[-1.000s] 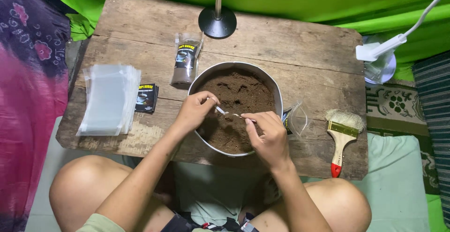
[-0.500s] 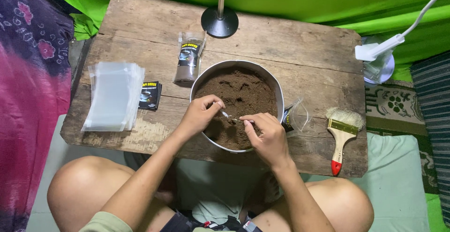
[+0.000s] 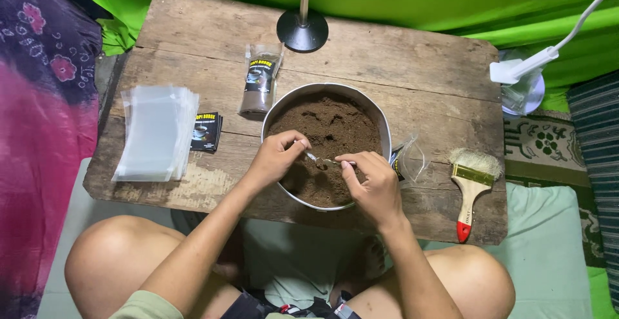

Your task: Manually sorting through coffee grounds in a bowl to remove small white impurities using hands and a small spoon.

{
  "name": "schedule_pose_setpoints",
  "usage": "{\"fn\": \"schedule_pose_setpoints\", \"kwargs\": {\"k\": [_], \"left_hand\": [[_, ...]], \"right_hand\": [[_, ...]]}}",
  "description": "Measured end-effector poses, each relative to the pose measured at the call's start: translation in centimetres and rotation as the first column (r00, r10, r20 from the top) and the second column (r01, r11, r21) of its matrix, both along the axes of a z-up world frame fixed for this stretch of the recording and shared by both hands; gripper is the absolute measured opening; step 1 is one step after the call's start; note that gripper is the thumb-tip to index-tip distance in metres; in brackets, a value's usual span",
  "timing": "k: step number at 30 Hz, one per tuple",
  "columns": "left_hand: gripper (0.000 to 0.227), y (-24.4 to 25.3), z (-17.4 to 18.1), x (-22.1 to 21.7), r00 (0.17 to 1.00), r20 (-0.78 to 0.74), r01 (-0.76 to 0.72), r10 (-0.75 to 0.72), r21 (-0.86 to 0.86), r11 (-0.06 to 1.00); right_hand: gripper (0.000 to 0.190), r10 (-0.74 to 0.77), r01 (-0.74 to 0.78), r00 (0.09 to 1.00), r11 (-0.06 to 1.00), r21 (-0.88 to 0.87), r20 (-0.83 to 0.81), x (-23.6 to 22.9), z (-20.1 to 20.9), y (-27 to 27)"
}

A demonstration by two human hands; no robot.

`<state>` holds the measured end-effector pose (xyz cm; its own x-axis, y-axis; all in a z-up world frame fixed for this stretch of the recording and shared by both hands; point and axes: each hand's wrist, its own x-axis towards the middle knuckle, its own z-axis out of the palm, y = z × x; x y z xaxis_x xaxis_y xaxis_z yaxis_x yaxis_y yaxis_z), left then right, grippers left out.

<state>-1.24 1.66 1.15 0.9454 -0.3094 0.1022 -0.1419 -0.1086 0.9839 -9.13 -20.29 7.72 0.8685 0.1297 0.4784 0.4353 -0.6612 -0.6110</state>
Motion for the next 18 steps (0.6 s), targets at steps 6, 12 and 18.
{"fn": "schedule_pose_setpoints", "kwargs": {"k": [6, 12, 18], "left_hand": [[0.016, -0.03, 0.15, 0.01, 0.999, -0.035, 0.001, -0.002, -0.019, 1.0], [0.014, -0.04, -0.12, -0.11, 0.999, -0.028, 0.042, -0.042, 0.009, 0.999], [0.015, -0.07, -0.01, 0.07, 0.997, -0.046, 0.059, -0.059, -0.003, 0.998]], "right_hand": [[0.011, 0.041, -0.041, 0.999, 0.999, 0.01, -0.028, -0.14, -0.1, 0.16], [0.012, 0.046, -0.042, 0.997, 0.997, 0.057, -0.065, -0.08, -0.2, 0.67], [0.013, 0.021, -0.017, 0.998, 0.998, 0.06, -0.067, 0.14, 0.02, 0.36]]}}
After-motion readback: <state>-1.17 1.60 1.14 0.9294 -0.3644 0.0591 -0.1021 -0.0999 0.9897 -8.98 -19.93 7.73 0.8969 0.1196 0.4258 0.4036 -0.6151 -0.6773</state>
